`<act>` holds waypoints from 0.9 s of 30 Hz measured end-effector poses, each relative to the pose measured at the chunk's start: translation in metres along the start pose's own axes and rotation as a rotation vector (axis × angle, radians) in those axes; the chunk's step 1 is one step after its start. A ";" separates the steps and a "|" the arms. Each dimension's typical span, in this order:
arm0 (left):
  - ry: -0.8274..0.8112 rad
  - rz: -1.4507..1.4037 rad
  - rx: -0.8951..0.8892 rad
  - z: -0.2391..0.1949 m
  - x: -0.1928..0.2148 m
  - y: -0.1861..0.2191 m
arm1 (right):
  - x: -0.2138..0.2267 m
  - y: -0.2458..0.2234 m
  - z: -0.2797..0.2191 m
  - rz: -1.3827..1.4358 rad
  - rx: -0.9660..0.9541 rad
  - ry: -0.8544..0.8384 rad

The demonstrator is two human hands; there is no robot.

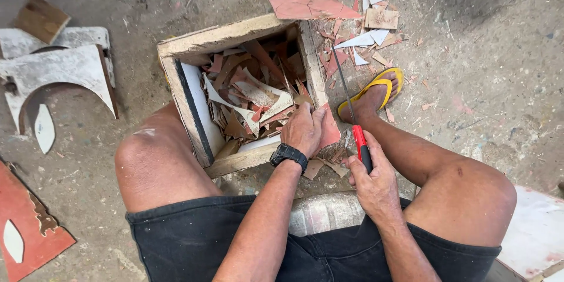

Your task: Sawing thin composite material into smaller pieces using a hand-held saw blade and placing them in a box

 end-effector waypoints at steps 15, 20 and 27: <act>0.129 0.116 -0.027 0.016 -0.028 -0.001 | -0.009 0.001 -0.011 -0.255 -0.068 -0.109; 0.178 0.146 -0.059 0.013 -0.025 0.001 | -0.014 -0.005 -0.014 -0.339 -0.130 -0.098; 0.267 0.185 -0.025 0.019 -0.031 -0.004 | -0.015 -0.003 -0.013 -0.405 -0.138 -0.077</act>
Point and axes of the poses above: each hand's wrist, its own z-axis towards the middle knuckle, its own x-axis out of the back of the hand, y = z × x, the point moved 6 cm from there along z, towards the middle knuckle, and after that the axes turned 9 degrees about z, right-handed, at the moved point
